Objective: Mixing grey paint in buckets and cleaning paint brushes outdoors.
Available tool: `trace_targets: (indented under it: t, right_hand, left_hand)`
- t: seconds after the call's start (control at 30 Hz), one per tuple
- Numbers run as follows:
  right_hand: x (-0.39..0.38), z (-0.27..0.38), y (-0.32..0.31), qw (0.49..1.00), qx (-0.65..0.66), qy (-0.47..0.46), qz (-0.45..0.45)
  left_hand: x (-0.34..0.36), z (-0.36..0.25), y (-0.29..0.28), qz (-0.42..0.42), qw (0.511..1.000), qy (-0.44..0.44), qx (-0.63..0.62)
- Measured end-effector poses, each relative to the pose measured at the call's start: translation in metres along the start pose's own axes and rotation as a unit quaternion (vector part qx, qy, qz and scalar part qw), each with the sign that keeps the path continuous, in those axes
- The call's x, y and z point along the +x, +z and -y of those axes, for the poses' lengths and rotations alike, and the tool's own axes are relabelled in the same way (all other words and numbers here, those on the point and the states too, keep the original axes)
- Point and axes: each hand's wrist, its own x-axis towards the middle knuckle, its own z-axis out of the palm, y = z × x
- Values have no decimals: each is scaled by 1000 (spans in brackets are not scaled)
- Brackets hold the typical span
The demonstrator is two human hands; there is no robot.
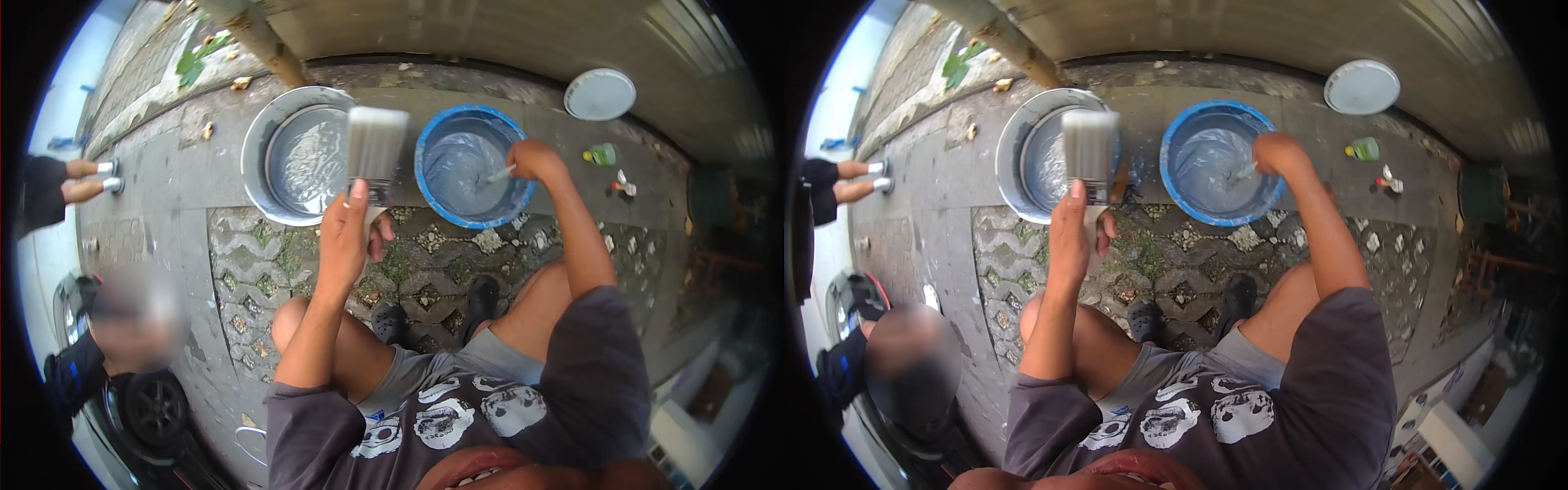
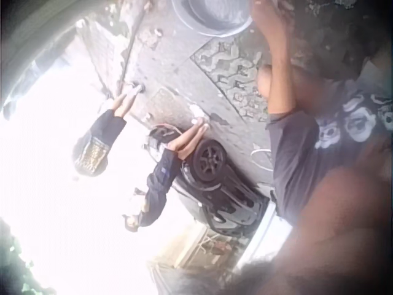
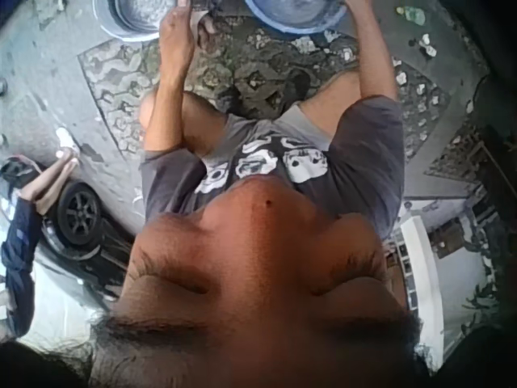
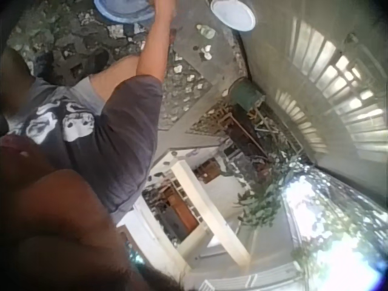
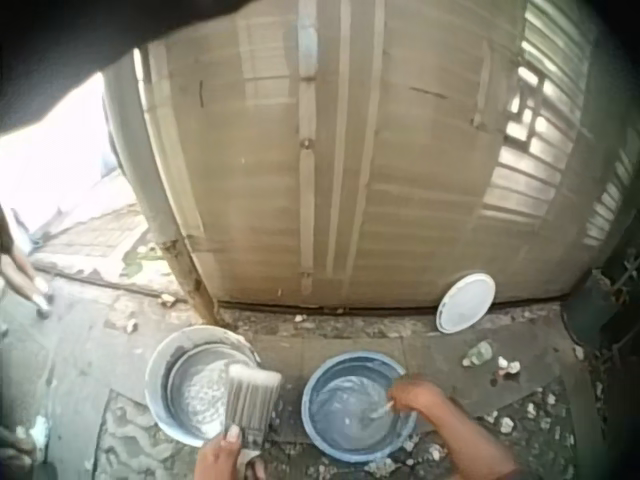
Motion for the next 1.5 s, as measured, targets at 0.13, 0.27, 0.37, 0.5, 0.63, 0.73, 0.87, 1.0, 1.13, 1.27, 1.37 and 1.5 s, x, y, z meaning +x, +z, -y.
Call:
trace_targets:
  t: [0.13, 0.27, 0.37, 0.5, 0.63, 0.73, 0.87, 1.0, 1.13, 1.27, 1.37, 1.5]
  right_hand:
    - [7, -7, 19, 989, 90, -84, -85]
    - [-1, -42, 22, 985, 110, 83, -99]
    - [-6, -47, 15, 994, 68, 90, 3]
    - [-16, -26, 11, 996, 89, -15, 15]
    - [-5, -21, 19, 982, 151, -4, -112]
    - [0, -44, 13, 980, 134, 78, -124]
    - [-10, -40, 3, 996, 42, 32, 68]
    - [-19, 0, 11, 981, 194, -20, 4]
    - [-13, -19, 30, 975, 180, 24, -130]
    - [2, -88, 44, 998, -46, 36, 4]
    - [4, -60, 34, 981, -2, -185, 56]
    - [-3, -2, 16, 982, 149, -106, -52]
  left_hand:
    - [2, -4, 11, -1, 999, -31, 40]
    - [4, 4, 14, 68, 998, 5, -14]
    - [-3, 0, 8, 59, 998, 29, -13]
    - [1, 0, 13, 77, 996, 42, 24]
    - [8, 3, 22, 96, 994, 59, 7]
    - [6, 2, 24, 92, 993, 68, -10]
    - [-1, 1, 22, 70, 994, 79, -4]
    - [-13, 1, 20, 82, 994, 74, 9]
    - [-17, 4, 19, 97, 992, 74, 22]
    - [-10, 2, 25, 49, 997, 58, -13]
    - [-15, -5, 14, -23, 1000, 12, 3]
    - [-9, -5, 13, -11, 996, 82, 12]
